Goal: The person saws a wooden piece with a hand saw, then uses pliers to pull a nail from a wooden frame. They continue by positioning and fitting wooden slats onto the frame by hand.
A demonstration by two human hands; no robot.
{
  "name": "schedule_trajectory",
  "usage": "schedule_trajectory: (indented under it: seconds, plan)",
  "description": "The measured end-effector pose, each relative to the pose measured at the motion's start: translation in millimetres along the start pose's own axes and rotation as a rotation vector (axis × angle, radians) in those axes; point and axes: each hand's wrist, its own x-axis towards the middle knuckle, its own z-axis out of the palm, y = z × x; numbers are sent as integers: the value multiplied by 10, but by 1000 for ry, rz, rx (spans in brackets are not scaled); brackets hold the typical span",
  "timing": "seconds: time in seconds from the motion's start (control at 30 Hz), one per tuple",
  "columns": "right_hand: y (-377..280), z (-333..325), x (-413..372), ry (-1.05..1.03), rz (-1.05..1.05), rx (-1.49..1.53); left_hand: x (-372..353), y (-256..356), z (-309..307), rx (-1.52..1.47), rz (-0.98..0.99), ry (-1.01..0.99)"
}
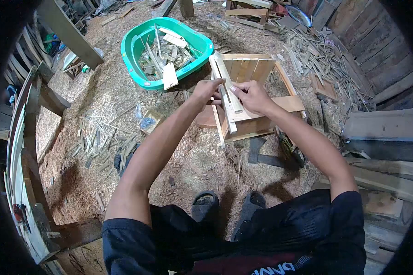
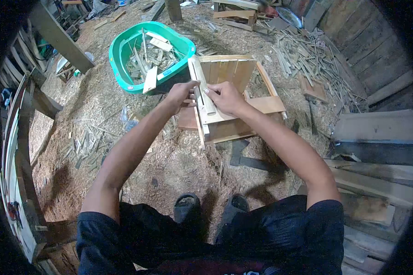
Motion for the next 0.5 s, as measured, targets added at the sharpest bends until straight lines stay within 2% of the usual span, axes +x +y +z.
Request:
schedule_trajectory:
  seconds: [0.1,0.2,0.3,0.43,0.5]
  plan:
    - [58,44,21,-77,-56,45,11,-14,-13,-20,8,-29]
    - [87,125,23,27,-115,35,46,-37,-63,-6,2,-59]
    - [35,78,36,-52,41,88,21,-48,-51,-5,12,-47]
    - [-24,85,57,-59,157,347,17,-34,-13,-19,31,-23]
    - [-6,76,90,-85,138,407,-15,-12,-4,-18,30,-2]
